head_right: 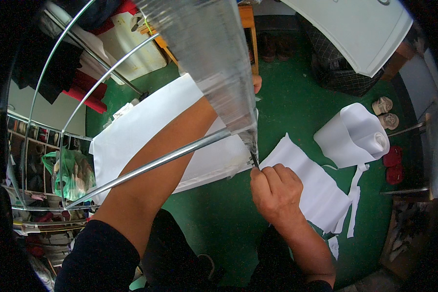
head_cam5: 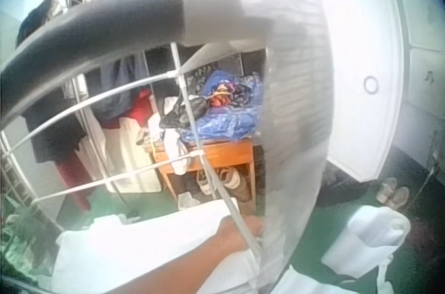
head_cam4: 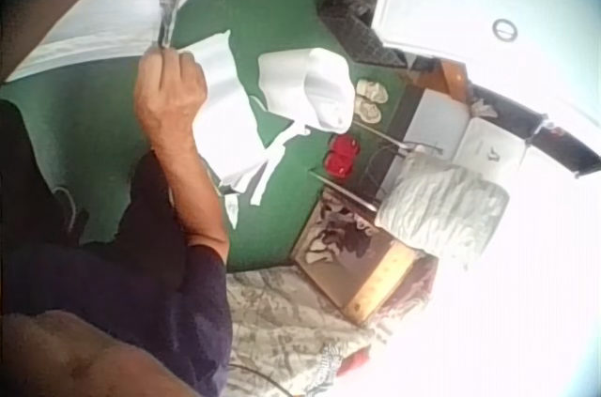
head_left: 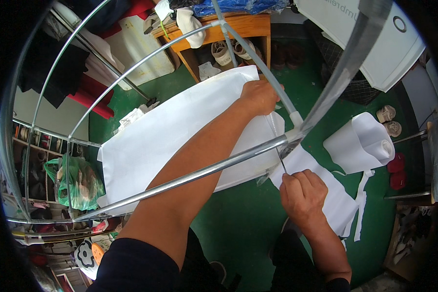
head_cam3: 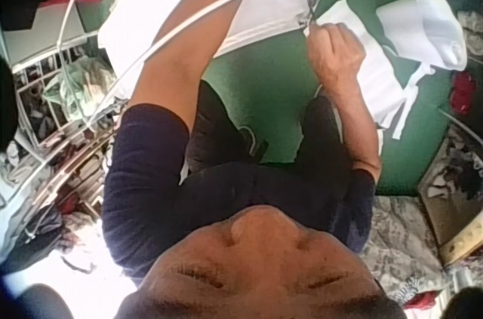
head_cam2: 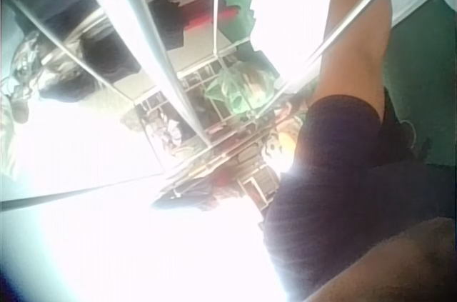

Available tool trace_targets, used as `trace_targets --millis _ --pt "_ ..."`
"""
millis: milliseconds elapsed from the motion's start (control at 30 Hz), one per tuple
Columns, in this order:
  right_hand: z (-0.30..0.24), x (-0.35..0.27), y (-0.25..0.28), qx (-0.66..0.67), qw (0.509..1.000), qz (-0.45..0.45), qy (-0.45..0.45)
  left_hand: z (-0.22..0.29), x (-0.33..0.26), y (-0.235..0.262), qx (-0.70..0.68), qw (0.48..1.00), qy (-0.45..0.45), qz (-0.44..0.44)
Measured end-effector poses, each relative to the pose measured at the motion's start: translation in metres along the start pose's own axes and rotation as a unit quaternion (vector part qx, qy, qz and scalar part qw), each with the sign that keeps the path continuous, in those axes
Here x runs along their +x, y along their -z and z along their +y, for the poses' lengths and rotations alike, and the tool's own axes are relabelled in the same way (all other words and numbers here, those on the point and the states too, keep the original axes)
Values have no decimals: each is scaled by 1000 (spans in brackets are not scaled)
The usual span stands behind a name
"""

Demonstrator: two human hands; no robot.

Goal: The person secures a white foam sheet to a metal frame using clear tape and a utility knife. They repeatedly fold the foam edges over the frame, apply tape to hold them in place, and trim excess material.

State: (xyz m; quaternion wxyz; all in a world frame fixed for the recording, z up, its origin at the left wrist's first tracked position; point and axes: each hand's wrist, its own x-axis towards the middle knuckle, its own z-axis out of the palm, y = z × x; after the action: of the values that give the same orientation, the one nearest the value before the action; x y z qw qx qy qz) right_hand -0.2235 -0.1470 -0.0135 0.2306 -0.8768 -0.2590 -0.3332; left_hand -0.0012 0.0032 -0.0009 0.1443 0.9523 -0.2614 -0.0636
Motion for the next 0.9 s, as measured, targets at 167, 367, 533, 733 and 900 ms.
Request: trace_targets --millis 167,367,533,733,900 --pt "0 -7 -3 17 1000 4 -17 -4 1 -6 -6 1000 -12 19" --pt "4 -14 -8 19 1000 14 -8 -7 6 -7 0 1000 -22 3" --pt "7 -18 -3 32 999 26 -14 1 7 -8 -8 1000 -16 3" --pt "12 -21 41 122 992 -19 6 -6 4 -15 2 1000 -9 14" --pt "59 -46 85 -2 982 129 -141 -9 9 -20 -21 993 -44 106"
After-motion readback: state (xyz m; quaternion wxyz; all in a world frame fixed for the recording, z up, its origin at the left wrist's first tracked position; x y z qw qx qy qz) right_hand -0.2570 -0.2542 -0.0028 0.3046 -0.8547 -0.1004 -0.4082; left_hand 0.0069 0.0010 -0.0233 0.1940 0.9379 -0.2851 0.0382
